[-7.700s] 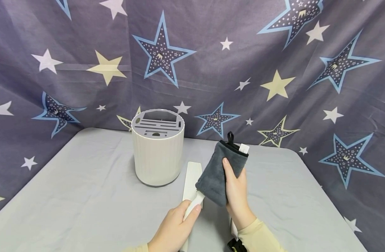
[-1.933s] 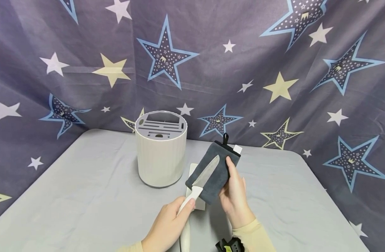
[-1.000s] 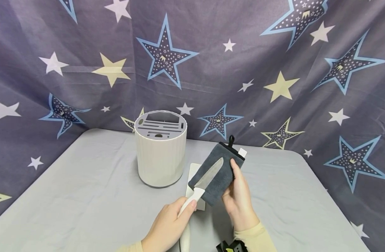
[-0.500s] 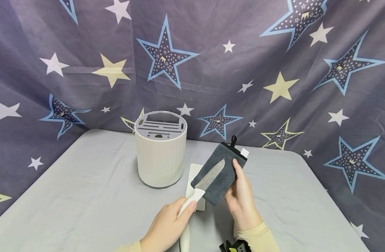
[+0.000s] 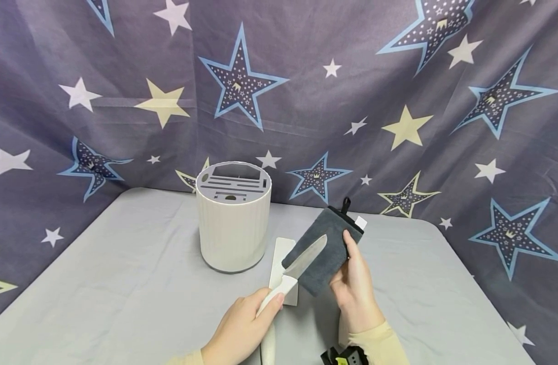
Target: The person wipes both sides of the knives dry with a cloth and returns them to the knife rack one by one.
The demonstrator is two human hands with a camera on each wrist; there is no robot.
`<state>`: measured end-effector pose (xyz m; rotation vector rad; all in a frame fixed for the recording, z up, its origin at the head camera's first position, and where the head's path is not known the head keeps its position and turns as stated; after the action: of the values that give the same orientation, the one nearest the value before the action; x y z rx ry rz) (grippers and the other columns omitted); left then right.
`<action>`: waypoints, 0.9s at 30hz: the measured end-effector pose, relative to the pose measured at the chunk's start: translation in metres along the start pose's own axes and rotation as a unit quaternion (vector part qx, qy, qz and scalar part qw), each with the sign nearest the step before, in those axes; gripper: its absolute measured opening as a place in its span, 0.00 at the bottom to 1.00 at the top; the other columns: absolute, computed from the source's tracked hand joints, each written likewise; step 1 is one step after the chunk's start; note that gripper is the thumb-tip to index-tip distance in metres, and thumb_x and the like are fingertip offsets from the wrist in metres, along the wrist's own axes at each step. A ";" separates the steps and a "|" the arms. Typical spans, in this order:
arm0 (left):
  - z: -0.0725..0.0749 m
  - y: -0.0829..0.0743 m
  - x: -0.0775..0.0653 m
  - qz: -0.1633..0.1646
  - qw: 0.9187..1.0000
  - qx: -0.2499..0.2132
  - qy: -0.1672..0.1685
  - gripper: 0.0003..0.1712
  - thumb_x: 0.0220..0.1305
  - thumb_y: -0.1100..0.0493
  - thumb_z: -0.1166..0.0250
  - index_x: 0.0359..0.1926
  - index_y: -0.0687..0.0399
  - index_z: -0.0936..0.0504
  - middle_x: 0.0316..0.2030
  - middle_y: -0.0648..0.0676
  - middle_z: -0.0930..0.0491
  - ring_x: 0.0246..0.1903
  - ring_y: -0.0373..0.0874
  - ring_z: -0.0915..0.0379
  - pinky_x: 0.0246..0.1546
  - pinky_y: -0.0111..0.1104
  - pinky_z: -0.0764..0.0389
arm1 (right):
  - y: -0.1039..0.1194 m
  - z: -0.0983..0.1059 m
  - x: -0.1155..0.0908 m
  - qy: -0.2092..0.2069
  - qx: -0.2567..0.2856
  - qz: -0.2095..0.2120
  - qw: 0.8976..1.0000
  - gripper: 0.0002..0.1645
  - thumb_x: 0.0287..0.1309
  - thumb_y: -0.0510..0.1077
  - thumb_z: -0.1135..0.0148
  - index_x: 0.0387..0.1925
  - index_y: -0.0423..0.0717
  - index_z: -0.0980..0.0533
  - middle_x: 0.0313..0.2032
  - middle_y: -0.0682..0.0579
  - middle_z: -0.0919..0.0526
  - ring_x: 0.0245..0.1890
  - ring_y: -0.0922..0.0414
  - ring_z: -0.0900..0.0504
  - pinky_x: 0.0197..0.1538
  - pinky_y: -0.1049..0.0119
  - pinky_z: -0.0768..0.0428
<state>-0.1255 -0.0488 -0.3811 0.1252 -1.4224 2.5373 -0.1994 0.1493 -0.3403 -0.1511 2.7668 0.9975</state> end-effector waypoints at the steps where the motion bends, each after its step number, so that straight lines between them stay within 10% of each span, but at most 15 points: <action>1: 0.000 0.000 0.000 0.000 1.000 0.000 0.002 0.16 0.72 0.43 0.45 0.30 0.43 0.23 0.16 0.39 0.36 0.18 0.30 0.40 0.23 0.25 0.36 | 0.001 0.000 0.000 0.003 0.003 0.000 1.000 0.08 0.70 0.51 0.43 0.43 0.54 0.23 0.38 0.60 0.13 0.39 0.64 0.15 0.47 0.69 0.19; 27: 0.001 0.001 0.002 -0.001 1.000 0.008 0.003 0.14 0.73 0.43 0.45 0.29 0.40 0.25 0.15 0.39 0.40 0.16 0.30 0.44 0.21 0.24 0.39 | -0.006 -0.001 -0.002 -0.015 0.009 0.018 1.000 0.09 0.70 0.53 0.43 0.43 0.55 0.21 0.37 0.61 0.13 0.39 0.66 0.15 0.47 0.72 0.20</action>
<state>-0.1274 -0.0497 -0.3811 0.1215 -1.3988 2.5467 -0.1963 0.1440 -0.3431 -0.0840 2.7588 0.9755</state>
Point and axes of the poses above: each hand's wrist, its own x-axis towards the middle knuckle, its own z-axis out of the back of the hand, y = z × x, the point moved 1 cm from there along x, towards the middle knuckle
